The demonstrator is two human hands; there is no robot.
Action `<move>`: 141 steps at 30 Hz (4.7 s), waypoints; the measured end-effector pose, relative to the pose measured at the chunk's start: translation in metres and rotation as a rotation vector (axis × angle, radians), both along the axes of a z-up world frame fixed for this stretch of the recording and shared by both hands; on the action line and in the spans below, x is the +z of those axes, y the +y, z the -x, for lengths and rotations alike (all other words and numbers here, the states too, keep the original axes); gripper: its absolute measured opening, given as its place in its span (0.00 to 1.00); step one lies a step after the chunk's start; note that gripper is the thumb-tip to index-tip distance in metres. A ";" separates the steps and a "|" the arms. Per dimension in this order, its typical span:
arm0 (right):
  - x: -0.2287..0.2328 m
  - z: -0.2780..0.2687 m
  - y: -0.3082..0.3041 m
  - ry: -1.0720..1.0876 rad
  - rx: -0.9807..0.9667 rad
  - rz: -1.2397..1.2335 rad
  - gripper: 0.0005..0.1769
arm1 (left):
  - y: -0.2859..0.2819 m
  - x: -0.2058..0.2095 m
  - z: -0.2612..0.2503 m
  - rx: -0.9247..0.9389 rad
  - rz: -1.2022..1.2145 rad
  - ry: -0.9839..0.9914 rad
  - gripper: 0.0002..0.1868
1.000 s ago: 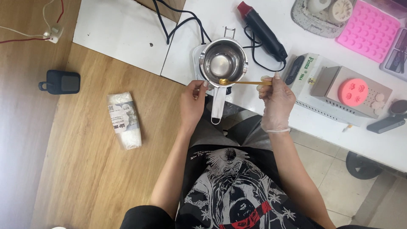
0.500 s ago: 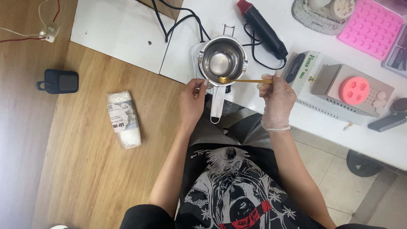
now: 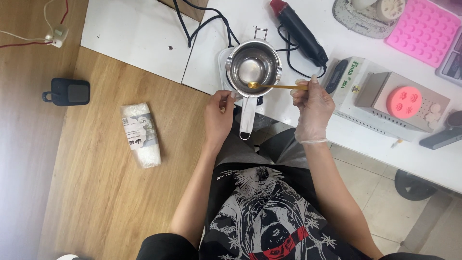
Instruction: The person is melting wax in a small metal pot using a heat gun and a stirring stick at a workbench.
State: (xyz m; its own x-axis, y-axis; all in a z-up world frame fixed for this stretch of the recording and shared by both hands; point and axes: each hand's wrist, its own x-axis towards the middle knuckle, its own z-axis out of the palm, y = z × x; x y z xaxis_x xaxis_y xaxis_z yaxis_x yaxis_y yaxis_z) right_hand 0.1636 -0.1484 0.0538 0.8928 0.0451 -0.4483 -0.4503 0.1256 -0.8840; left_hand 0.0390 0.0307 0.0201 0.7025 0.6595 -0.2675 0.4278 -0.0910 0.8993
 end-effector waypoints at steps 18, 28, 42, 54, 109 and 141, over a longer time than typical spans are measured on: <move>0.001 0.003 0.004 -0.017 0.023 0.056 0.20 | -0.002 -0.002 -0.002 -0.021 0.067 -0.007 0.11; 0.004 0.005 0.014 -0.122 0.141 0.090 0.21 | -0.006 0.015 0.008 0.004 0.057 -0.039 0.12; -0.021 0.009 0.006 -0.119 0.193 0.141 0.22 | -0.028 0.052 0.041 0.007 0.105 -0.084 0.11; -0.031 0.055 -0.058 -0.308 0.222 0.343 0.20 | -0.070 0.077 0.083 -0.108 0.134 0.018 0.10; -0.051 0.076 -0.055 -0.181 0.382 0.479 0.17 | -0.017 -0.003 -0.002 -0.045 -0.863 -0.034 0.04; -0.066 0.052 -0.092 -0.226 0.439 0.354 0.16 | -0.063 0.092 -0.003 0.170 0.044 -0.197 0.09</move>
